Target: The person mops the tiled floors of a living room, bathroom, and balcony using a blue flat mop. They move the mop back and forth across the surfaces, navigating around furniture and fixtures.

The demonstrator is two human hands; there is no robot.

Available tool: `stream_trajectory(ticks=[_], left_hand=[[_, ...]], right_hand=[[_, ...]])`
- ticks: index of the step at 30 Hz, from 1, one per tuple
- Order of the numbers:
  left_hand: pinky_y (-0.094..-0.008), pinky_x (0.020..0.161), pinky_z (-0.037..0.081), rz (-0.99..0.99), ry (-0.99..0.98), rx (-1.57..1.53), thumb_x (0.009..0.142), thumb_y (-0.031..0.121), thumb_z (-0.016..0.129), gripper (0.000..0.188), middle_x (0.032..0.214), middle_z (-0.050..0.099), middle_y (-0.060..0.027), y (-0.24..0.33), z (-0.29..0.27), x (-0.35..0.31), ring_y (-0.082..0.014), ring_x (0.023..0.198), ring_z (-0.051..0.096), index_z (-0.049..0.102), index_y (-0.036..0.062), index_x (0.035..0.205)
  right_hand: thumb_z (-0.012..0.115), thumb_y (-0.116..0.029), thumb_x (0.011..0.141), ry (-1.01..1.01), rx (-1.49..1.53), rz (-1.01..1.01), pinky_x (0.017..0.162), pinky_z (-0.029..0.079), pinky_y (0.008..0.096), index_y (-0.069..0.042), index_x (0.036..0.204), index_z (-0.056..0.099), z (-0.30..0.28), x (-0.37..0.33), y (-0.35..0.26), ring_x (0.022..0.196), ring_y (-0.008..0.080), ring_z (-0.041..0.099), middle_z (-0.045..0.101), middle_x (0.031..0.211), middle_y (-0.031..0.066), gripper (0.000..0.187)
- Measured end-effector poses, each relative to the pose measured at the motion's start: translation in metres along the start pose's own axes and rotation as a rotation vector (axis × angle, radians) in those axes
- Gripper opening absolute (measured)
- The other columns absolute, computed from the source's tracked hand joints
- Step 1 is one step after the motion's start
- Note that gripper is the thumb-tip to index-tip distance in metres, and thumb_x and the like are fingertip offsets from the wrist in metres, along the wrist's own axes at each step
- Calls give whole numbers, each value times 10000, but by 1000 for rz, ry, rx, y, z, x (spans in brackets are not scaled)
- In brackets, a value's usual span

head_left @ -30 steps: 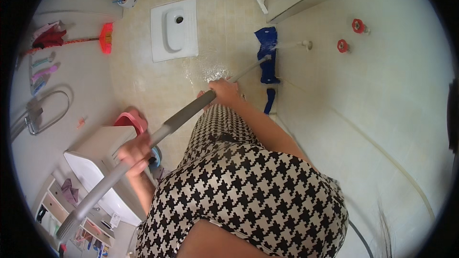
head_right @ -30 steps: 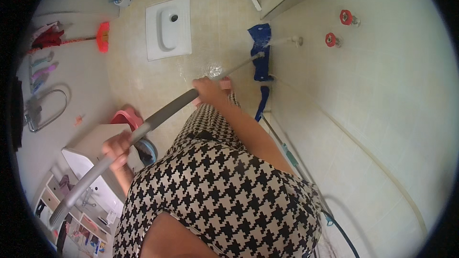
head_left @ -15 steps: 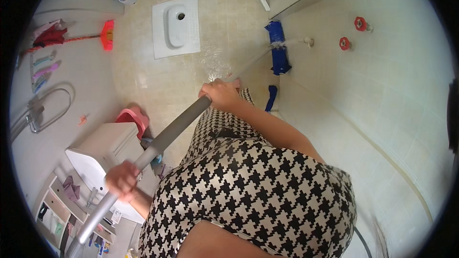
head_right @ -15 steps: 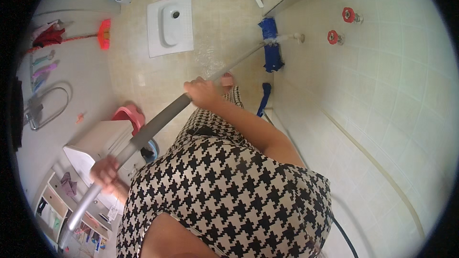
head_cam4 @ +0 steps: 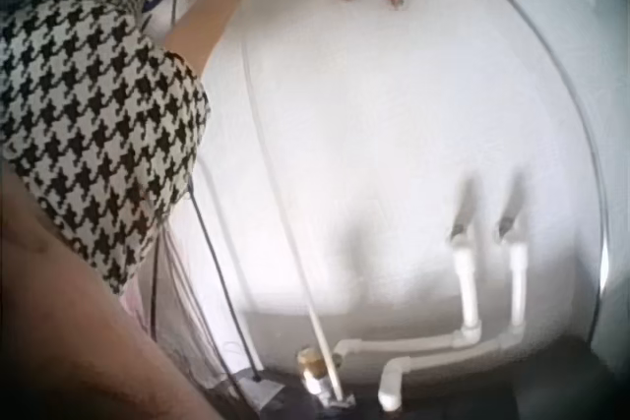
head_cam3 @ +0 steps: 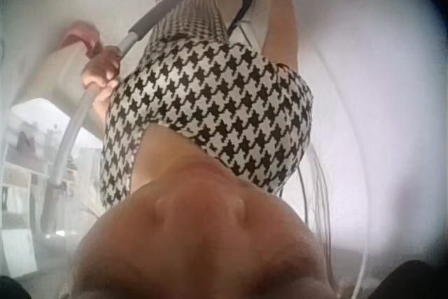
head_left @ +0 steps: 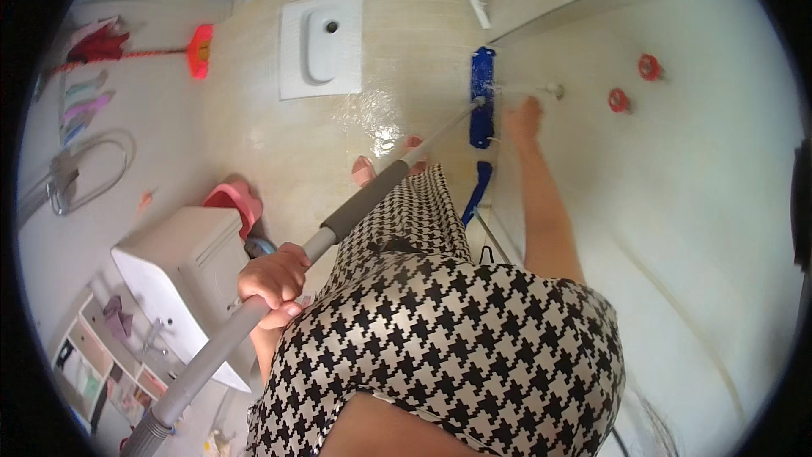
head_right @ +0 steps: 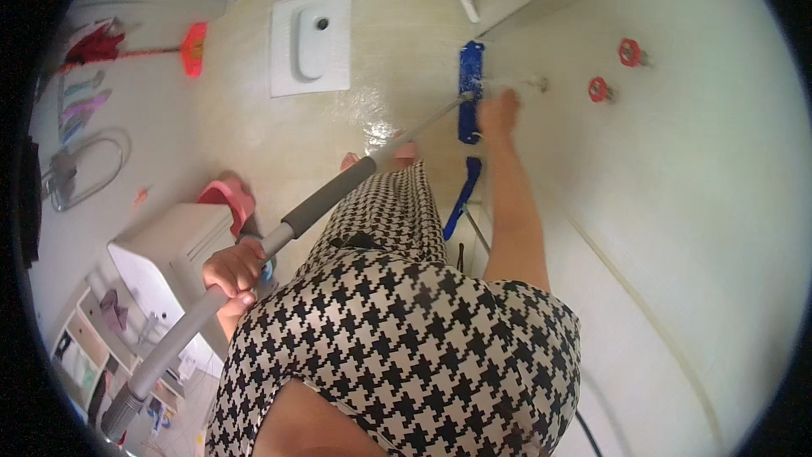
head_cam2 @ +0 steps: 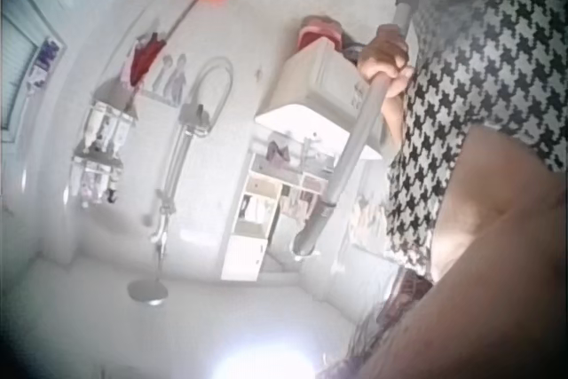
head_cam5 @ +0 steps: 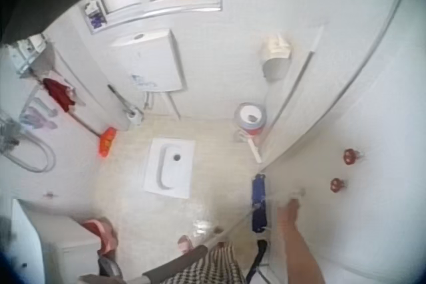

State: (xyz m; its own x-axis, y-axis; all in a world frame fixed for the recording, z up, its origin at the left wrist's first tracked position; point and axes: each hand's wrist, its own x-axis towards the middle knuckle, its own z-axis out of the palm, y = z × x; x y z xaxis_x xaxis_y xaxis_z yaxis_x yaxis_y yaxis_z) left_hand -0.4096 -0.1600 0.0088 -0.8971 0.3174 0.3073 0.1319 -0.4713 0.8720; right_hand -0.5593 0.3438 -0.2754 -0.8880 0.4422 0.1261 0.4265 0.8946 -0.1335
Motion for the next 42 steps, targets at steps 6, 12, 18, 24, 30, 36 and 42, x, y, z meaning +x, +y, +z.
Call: stream_trajectory(ticks=[6, 12, 18, 24, 30, 36, 42], left_hand=[[-398, 727, 413, 57, -9, -27, 630, -34, 717, 321, 505, 480, 12, 19, 7, 7, -202, 495, 474, 449, 141, 645], [-406, 715, 422, 59, -79, -33, 663, -24, 720, 313, 520, 486, 14, 25, 4, 7, -206, 511, 487, 452, 135, 684], [-432, 697, 427, 90, -28, 32, 706, -47, 668, 298, 532, 470, 11, 27, 9, -4, -215, 511, 481, 433, 135, 726], [-351, 563, 423, 258, -61, 36, 792, -14, 616, 244, 522, 474, 25, 85, -9, 0, -167, 442, 453, 431, 142, 754], [-250, 537, 442, 427, 25, 329, 893, 332, 692, 323, 523, 519, 73, 166, -25, -28, -83, 463, 533, 422, 157, 868], [-252, 463, 495, 382, 22, 388, 878, 323, 707, 363, 525, 519, 35, 147, -13, -5, -89, 451, 529, 405, 134, 814], [-268, 456, 514, 278, 36, 359, 885, 196, 704, 298, 547, 475, 27, 108, 10, 35, -107, 458, 491, 419, 122, 838]], right_hand=[[681, -354, 833, -436, 14, 339, 1052, 396, 445, 117, 1365, 324, -54, 71, 25, 1270, 368, 453, 443, 1359, 279, 795], [685, -400, 832, -330, 402, 311, 1070, 380, 416, 59, 1405, 329, -36, 79, 18, 1323, 365, 415, 399, 1444, 240, 815], [745, -293, 766, -444, 154, -235, 1082, 350, 401, -21, 1406, 384, -35, 18, -21, 1314, 364, 419, 441, 1420, 211, 784], [763, -252, 677, -729, 673, -762, 870, 458, 428, -48, 1099, 609, -91, -169, -207, 1026, 338, 594, 609, 1120, 169, 493], [704, -266, 742, -1065, 708, -906, 709, 488, 440, -96, 881, 646, -100, -216, -267, 793, 368, 642, 661, 782, 157, 227], [711, -351, 762, -1225, 737, -1009, 713, 494, 460, -115, 859, 650, -75, -237, -272, 793, 387, 642, 671, 780, 156, 262], [781, -373, 720, -1223, 853, -1046, 729, 497, 432, -69, 967, 636, -74, -220, -266, 846, 333, 664, 684, 870, 161, 417]])
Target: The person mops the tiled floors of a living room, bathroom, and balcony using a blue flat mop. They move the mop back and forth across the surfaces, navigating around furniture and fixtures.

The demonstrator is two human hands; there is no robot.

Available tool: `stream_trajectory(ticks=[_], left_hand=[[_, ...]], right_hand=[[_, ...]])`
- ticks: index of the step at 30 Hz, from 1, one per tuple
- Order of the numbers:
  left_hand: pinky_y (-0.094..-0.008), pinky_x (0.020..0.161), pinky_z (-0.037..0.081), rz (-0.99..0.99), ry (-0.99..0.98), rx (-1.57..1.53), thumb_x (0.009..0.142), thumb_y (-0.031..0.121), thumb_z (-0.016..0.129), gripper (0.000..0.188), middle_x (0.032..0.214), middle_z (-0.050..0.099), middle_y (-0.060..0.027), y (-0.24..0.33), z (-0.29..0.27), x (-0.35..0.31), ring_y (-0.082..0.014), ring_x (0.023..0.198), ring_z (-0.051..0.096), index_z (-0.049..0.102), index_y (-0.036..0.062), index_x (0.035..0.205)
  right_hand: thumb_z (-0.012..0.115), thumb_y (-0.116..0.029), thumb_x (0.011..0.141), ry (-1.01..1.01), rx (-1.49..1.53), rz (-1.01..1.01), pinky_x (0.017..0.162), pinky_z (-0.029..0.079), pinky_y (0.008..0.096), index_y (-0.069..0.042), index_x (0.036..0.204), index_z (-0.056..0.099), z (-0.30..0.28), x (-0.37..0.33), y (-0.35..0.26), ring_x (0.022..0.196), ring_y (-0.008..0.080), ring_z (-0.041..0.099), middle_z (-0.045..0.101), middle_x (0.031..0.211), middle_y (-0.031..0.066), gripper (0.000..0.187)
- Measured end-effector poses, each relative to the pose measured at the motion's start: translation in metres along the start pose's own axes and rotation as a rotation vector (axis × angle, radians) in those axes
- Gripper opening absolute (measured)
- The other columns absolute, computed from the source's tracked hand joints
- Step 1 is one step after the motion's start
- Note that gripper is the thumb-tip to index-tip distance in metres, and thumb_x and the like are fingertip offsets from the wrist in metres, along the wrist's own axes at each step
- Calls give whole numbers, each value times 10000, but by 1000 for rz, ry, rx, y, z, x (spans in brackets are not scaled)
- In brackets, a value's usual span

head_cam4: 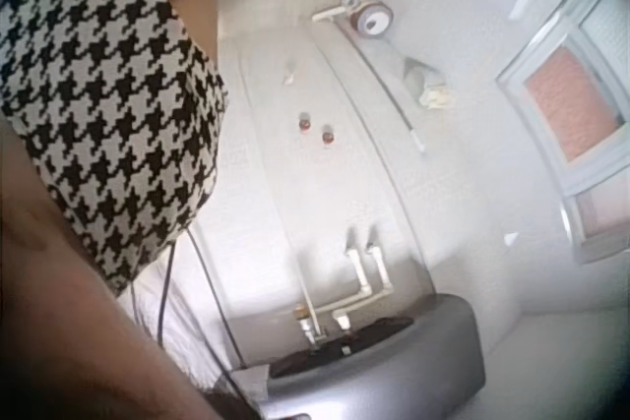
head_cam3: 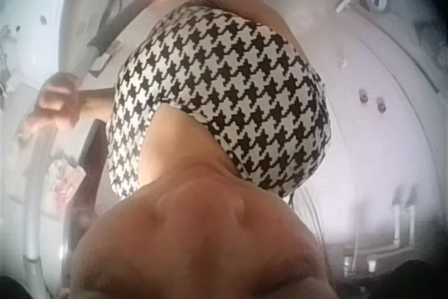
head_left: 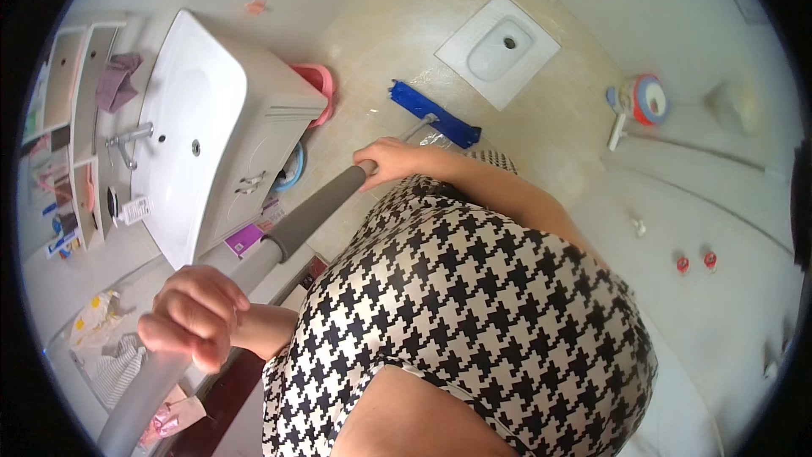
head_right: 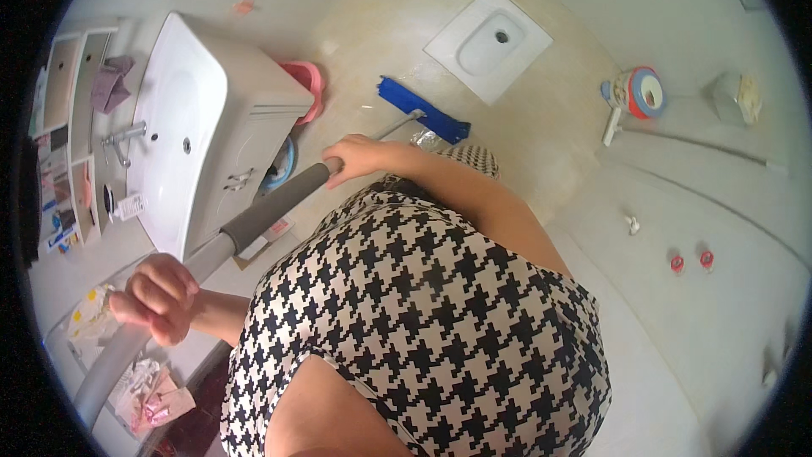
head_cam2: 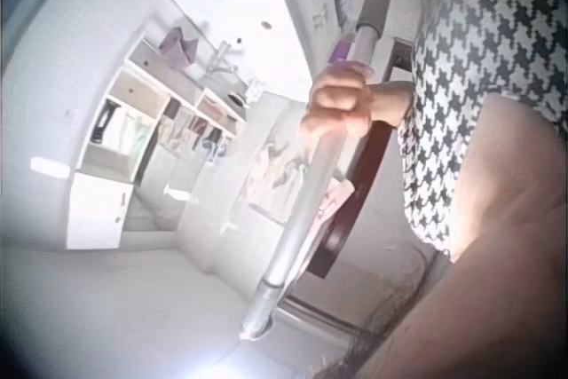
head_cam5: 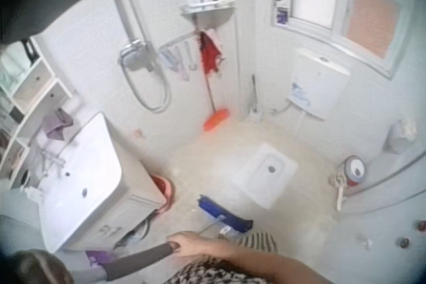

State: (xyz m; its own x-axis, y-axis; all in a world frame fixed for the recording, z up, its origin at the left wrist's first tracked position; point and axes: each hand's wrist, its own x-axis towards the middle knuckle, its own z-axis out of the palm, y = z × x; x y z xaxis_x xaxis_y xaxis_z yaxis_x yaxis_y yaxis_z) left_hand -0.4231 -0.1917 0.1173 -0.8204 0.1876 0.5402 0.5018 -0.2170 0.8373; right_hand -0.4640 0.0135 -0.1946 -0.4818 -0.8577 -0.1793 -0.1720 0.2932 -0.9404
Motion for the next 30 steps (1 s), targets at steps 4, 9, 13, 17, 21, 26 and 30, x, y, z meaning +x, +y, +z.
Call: stream_trajectory(ticks=[4, 9, 13, 17, 21, 26, 30], left_hand=[[-354, 523, 520, -120, -65, -42, 847, 56, 691, 276, 590, 483, -2, -46, 16, -2, -159, 503, 466, 421, 107, 817], [-434, 666, 510, -237, -16, 53, 818, 78, 717, 317, 594, 487, -21, -63, 51, 13, -185, 549, 490, 404, 112, 780], [-476, 766, 489, -285, -97, 70, 815, 94, 728, 329, 604, 500, -25, -80, 58, 25, -193, 594, 512, 403, 114, 769], [-498, 821, 480, -232, -293, 87, 795, 92, 739, 299, 616, 510, -28, -104, 85, 21, -213, 610, 529, 447, 102, 728], [-542, 893, 422, -294, -748, -54, 802, 179, 726, 278, 664, 528, -47, -141, 96, 40, -281, 638, 530, 479, 93, 709], [-568, 920, 398, -377, -983, -105, 832, 228, 706, 276, 724, 570, -67, -124, 70, 49, -289, 677, 557, 503, 71, 730], [-549, 935, 417, -338, -829, -105, 826, 247, 745, 242, 777, 621, -66, -108, 40, 37, -254, 681, 587, 555, 104, 784]], right_hand=[[735, -368, 761, 161, -76, 21, 760, 487, 443, -109, 944, 617, -5, 13, 11, 933, 325, 640, 660, 957, 118, 338], [682, -334, 785, 177, -301, 79, 787, 490, 462, -133, 926, 614, -58, 6, 35, 977, 315, 633, 664, 971, 88, 255], [664, -307, 788, 212, -386, 167, 804, 492, 460, -135, 917, 613, -108, -19, 39, 1002, 306, 627, 664, 983, 72, 222], [625, -208, 807, 504, -364, 75, 813, 494, 428, -138, 929, 599, -120, -26, 93, 991, 312, 615, 642, 1005, 70, 142], [630, -129, 798, 740, -255, 185, 773, 481, 420, -112, 924, 543, -115, -54, 137, 947, 330, 588, 594, 979, 95, 154], [608, -53, 783, 828, -129, 243, 798, 464, 443, -106, 935, 533, -88, -54, 105, 997, 358, 552, 566, 995, 114, 177], [627, -53, 763, 848, -216, 302, 791, 469, 433, -106, 943, 543, -76, -66, 64, 1010, 350, 555, 562, 997, 107, 206]])
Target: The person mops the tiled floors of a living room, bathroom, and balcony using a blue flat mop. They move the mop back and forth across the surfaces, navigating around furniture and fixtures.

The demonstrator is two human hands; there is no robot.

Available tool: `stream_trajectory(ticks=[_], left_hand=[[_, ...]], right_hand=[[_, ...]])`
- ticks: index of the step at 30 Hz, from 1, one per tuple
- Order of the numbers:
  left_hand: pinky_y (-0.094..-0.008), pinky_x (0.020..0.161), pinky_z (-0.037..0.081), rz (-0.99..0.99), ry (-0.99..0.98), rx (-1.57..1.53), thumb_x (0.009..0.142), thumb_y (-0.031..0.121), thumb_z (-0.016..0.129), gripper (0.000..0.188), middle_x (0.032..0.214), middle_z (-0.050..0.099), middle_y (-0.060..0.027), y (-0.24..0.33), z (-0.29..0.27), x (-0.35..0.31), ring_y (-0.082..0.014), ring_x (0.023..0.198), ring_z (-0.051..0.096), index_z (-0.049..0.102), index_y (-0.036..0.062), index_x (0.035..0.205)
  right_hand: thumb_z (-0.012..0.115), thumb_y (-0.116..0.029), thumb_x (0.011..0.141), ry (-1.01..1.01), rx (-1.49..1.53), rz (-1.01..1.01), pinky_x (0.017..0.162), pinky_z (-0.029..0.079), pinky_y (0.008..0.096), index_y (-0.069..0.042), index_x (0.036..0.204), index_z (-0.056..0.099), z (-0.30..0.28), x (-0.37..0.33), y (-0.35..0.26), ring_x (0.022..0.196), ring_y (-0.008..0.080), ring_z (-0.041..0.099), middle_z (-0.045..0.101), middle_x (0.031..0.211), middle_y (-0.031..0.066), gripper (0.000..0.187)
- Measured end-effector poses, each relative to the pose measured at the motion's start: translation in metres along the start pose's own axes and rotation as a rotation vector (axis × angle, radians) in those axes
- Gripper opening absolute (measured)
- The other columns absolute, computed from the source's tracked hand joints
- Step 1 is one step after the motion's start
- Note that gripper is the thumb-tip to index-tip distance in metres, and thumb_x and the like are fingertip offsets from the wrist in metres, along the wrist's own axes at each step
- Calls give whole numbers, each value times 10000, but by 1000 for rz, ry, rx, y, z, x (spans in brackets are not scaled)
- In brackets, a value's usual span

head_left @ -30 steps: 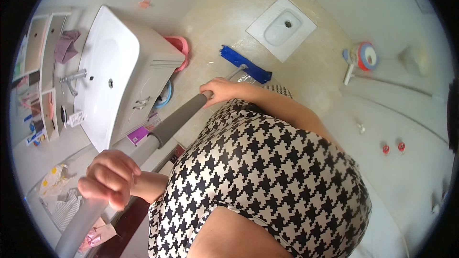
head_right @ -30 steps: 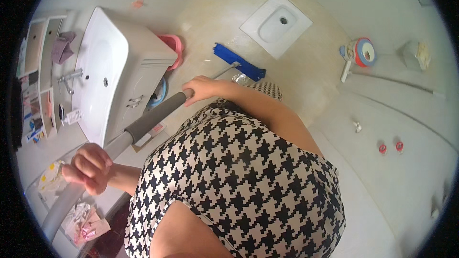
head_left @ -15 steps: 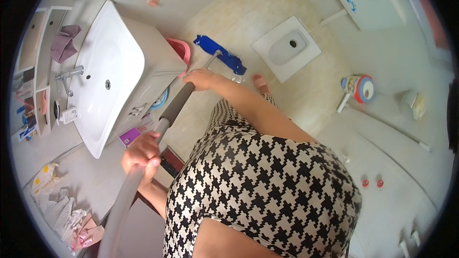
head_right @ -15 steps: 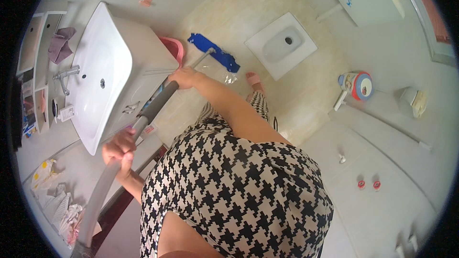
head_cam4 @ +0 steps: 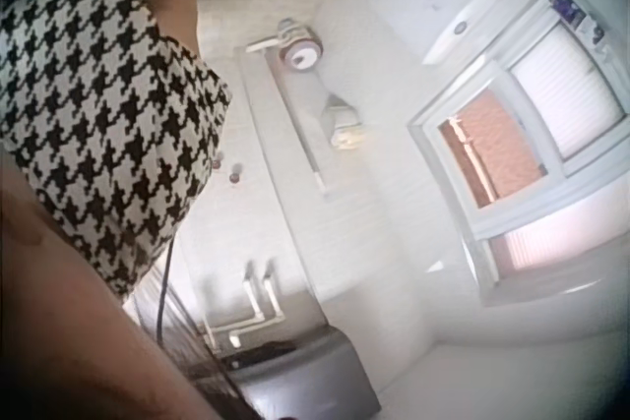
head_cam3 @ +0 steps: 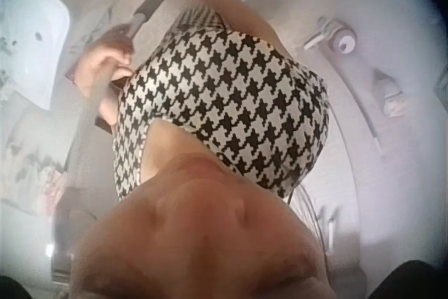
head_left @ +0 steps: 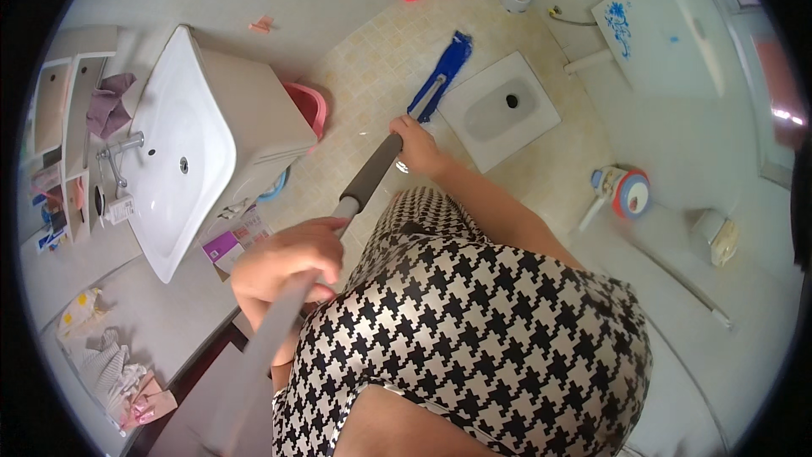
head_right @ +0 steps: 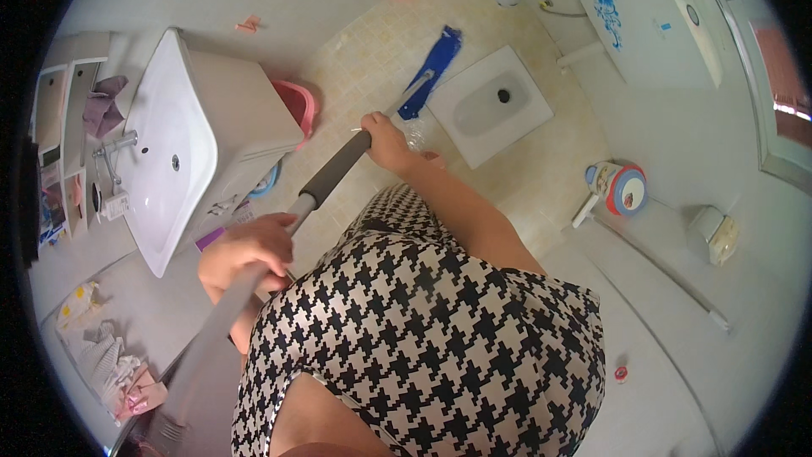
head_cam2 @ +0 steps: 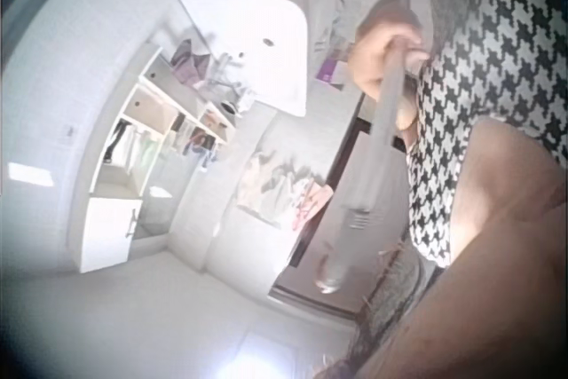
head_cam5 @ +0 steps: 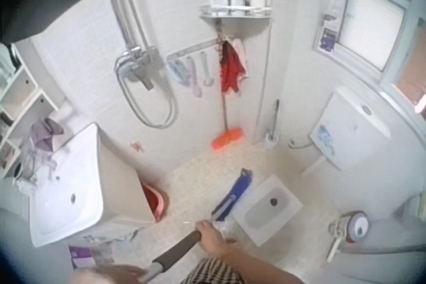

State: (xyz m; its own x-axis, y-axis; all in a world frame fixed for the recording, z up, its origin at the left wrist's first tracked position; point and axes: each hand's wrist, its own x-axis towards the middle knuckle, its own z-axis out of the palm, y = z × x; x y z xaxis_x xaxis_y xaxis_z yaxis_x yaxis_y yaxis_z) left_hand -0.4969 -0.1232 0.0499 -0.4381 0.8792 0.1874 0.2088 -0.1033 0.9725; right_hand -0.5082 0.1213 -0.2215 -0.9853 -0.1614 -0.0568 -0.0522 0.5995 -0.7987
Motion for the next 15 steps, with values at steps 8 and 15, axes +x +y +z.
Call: stream_trajectory(ticks=[8, 15], left_hand=[[-286, 440, 383, 464, 632, -281, 805, 269, 793, 327, 591, 550, 35, 27, -8, -51, -128, 473, 483, 504, 119, 784], [-181, 416, 376, 646, 538, -190, 786, 285, 806, 366, 443, 504, 50, 96, -4, -73, -52, 369, 486, 488, 141, 673]], right_hand=[[645, -308, 728, -57, -197, -270, 752, 476, 448, -129, 835, 640, -10, -16, -64, 869, 291, 643, 668, 867, 78, 209], [633, -338, 780, -712, 179, -302, 686, 487, 489, -113, 812, 620, 17, -17, -129, 764, 379, 644, 664, 746, 131, 228]])
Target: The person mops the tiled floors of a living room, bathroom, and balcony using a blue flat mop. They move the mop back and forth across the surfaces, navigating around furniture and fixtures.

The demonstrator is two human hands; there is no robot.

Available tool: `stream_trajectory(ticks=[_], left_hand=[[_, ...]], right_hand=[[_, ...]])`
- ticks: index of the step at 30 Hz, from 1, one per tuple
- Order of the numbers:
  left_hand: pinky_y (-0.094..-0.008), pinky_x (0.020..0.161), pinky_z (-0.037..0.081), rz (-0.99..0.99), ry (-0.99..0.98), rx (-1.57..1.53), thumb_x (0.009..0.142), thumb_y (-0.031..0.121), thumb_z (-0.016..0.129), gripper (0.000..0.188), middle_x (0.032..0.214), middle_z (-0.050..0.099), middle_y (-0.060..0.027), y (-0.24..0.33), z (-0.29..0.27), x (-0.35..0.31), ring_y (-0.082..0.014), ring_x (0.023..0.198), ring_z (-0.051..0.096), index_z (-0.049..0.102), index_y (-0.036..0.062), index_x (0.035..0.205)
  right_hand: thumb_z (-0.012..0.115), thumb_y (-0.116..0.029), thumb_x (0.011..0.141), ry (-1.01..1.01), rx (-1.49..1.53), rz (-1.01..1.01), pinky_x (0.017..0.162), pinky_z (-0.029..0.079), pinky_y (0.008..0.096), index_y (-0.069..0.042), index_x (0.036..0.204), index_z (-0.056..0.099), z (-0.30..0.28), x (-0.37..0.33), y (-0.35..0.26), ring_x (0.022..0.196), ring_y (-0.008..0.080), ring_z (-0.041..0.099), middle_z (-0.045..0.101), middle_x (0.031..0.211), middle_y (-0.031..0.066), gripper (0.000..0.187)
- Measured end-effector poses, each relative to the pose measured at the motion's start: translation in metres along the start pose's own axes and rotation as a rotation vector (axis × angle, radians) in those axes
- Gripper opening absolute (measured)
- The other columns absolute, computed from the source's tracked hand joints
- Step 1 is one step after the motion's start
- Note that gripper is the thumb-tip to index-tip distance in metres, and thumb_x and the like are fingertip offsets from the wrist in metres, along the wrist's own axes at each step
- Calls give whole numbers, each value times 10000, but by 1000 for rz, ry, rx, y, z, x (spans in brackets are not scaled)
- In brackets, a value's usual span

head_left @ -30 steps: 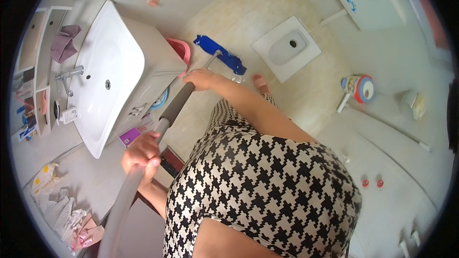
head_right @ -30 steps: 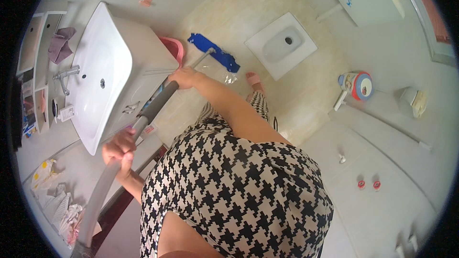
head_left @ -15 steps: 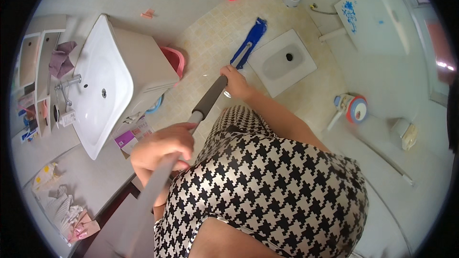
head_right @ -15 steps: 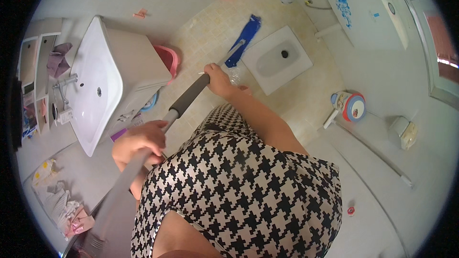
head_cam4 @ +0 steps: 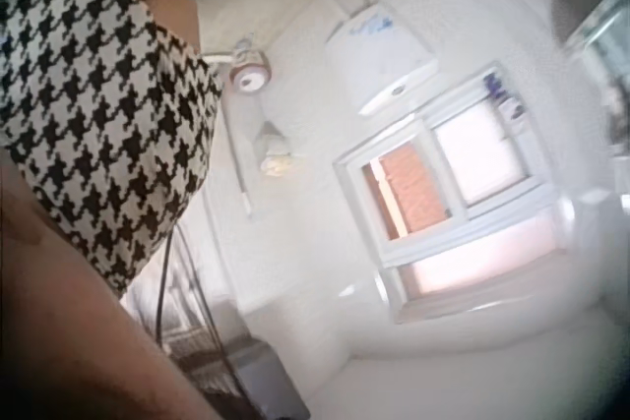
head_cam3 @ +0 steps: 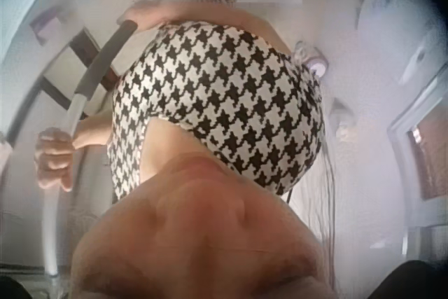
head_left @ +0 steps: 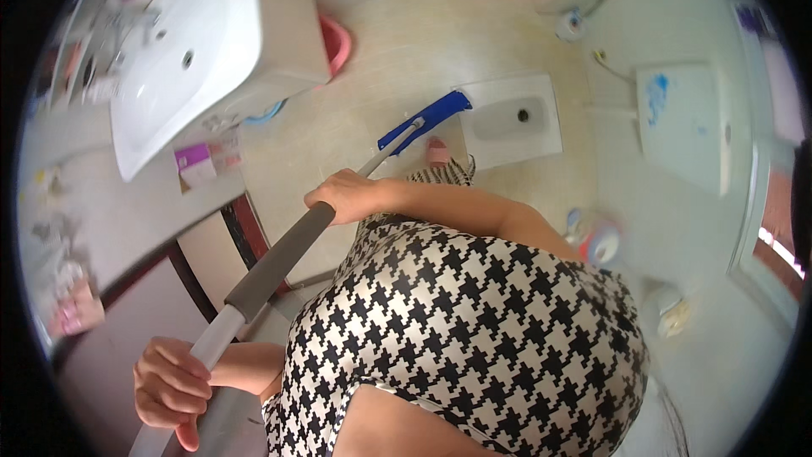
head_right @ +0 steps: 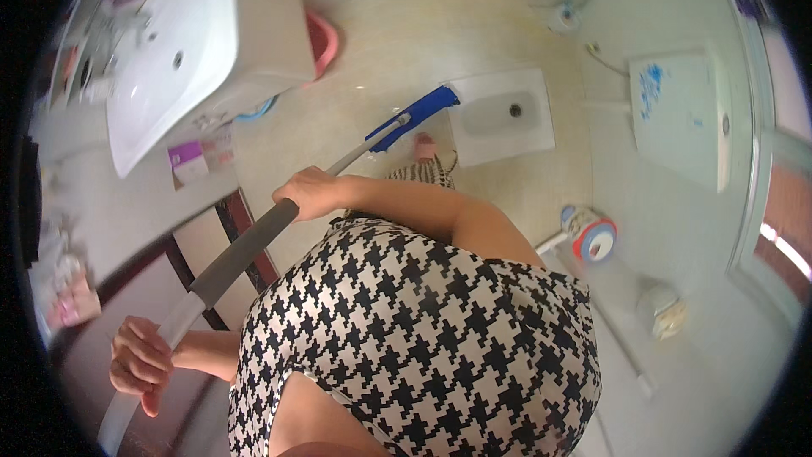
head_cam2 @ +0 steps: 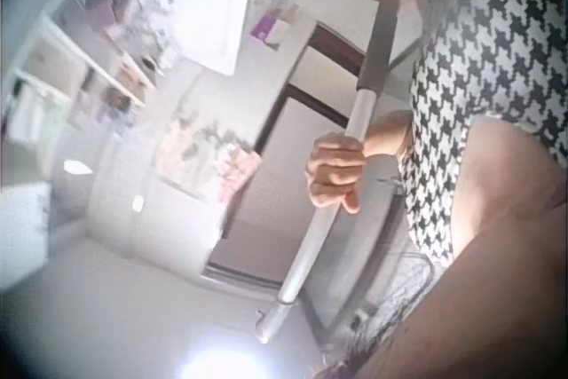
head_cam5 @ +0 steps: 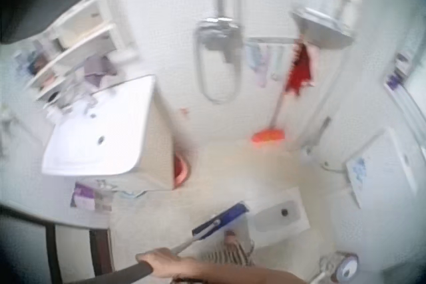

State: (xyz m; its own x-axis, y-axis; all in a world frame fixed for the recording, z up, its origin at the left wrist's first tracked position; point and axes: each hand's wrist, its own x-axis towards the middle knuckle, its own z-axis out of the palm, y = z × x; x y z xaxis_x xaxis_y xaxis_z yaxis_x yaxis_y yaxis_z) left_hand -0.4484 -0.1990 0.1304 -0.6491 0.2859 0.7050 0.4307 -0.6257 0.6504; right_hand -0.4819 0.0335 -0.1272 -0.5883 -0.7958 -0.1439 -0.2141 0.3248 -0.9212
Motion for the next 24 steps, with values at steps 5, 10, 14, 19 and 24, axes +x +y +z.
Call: stream_trajectory(ticks=[5, 10, 14, 19, 24], left_hand=[[-145, 396, 331, 222, -57, -221, 763, 296, 826, 346, 473, 559, 57, 23, -1, 13, -27, 394, 519, 520, 149, 698], [-240, 386, 334, -62, -98, -27, 817, 83, 745, 311, 458, 513, -25, 33, -23, -9, -139, 356, 464, 463, 94, 687], [-224, 387, 342, 239, -77, -141, 786, 70, 762, 325, 451, 503, -14, 36, -14, -1, -113, 358, 463, 460, 96, 667], [-232, 393, 354, -1, -30, 52, 800, 95, 761, 348, 439, 489, -8, 27, -2, -5, -123, 355, 459, 436, 97, 675], [-250, 426, 391, -20, -125, 152, 799, 195, 791, 366, 508, 539, -12, 30, -6, 7, -130, 408, 505, 443, 100, 737]], right_hand=[[661, -291, 775, -34, 73, -117, 679, 504, 469, -134, 856, 644, 38, 18, -40, 766, 360, 655, 678, 779, 128, 178], [664, -188, 738, 28, 71, -17, 661, 496, 461, -131, 857, 626, 57, 29, -18, 751, 358, 654, 674, 774, 122, 137], [654, -195, 739, 11, 98, -124, 638, 483, 472, -132, 830, 606, 69, 34, -31, 721, 376, 637, 653, 734, 128, 121], [647, -253, 759, -73, 144, -137, 673, 484, 478, -135, 814, 593, 55, 30, -18, 752, 398, 621, 650, 756, 142, 141], [673, -274, 752, -181, 45, -171, 700, 486, 474, -141, 829, 603, 33, 52, -11, 813, 380, 632, 672, 815, 129, 170]])
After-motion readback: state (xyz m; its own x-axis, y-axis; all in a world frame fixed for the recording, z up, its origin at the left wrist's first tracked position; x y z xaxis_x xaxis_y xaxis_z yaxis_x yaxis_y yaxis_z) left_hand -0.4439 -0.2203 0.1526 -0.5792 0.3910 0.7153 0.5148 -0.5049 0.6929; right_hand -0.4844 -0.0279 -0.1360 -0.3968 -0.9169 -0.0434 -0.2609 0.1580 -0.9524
